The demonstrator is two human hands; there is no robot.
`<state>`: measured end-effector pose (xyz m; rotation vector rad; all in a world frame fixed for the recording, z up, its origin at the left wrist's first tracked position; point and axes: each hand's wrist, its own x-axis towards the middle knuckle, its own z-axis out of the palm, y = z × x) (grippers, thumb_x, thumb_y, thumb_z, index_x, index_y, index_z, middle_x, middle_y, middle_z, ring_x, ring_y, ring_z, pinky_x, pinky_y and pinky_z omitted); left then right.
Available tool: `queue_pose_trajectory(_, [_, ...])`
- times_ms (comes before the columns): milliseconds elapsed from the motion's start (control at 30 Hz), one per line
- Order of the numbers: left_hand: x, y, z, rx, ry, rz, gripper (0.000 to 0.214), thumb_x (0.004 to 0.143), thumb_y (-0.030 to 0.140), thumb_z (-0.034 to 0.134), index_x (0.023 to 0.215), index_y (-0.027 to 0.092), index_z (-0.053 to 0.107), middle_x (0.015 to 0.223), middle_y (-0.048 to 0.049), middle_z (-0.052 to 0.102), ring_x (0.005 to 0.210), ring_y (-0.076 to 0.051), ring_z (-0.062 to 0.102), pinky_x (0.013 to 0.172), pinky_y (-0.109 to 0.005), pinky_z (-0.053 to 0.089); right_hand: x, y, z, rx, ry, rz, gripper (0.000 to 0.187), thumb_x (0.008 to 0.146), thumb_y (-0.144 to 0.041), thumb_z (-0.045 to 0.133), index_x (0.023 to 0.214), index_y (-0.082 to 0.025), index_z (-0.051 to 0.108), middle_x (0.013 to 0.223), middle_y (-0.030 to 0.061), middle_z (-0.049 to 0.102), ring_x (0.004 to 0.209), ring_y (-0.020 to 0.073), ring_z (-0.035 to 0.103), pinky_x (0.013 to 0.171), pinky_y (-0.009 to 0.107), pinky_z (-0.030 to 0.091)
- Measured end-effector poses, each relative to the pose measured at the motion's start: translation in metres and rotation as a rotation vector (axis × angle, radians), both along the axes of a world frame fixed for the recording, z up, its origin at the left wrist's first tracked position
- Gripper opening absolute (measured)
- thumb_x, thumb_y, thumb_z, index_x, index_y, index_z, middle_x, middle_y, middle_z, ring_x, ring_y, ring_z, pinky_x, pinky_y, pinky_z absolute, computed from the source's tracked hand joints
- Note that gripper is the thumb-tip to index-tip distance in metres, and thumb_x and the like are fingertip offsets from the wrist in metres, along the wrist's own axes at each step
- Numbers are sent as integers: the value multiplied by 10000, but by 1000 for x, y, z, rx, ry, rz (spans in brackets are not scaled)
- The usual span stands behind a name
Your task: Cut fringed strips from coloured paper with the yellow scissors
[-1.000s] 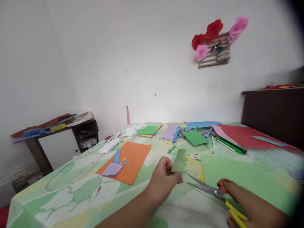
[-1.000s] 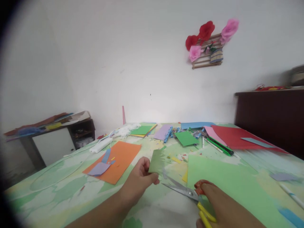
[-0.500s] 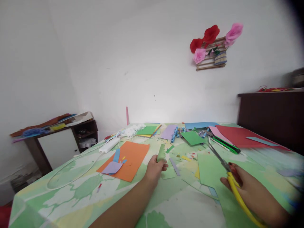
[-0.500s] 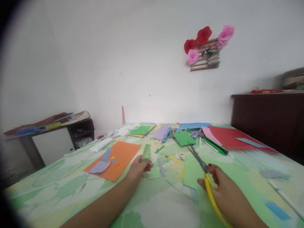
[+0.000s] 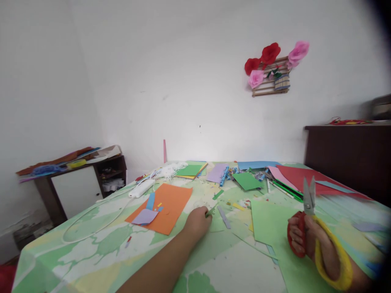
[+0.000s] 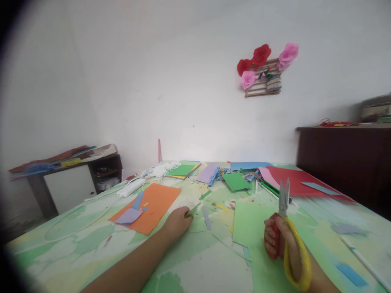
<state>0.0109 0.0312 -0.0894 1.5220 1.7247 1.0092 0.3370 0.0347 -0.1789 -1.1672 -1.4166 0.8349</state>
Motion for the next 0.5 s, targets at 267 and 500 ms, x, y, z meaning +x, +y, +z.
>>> queue_pose_trajectory(267, [-6,5,-3,-96,175,-57,348,937,370,581,1234,189,585,1265,-98,592,1069,-230,612,901,-440,536,9,1,-1,-108,232,114,319,949,-412,625,1207,-230,583,1209,67,619,981,225,634,800,426,572])
queue_pose_trajectory(500, [-4,12,-3,-236,-68,-8,369,929,375,592,1234,169,582,1247,-93,598,1060,-242,617,886,-444,542,10,19,-11,-153,336,54,270,942,-406,636,1174,-274,602,1219,64,626,1020,241,621,805,436,571])
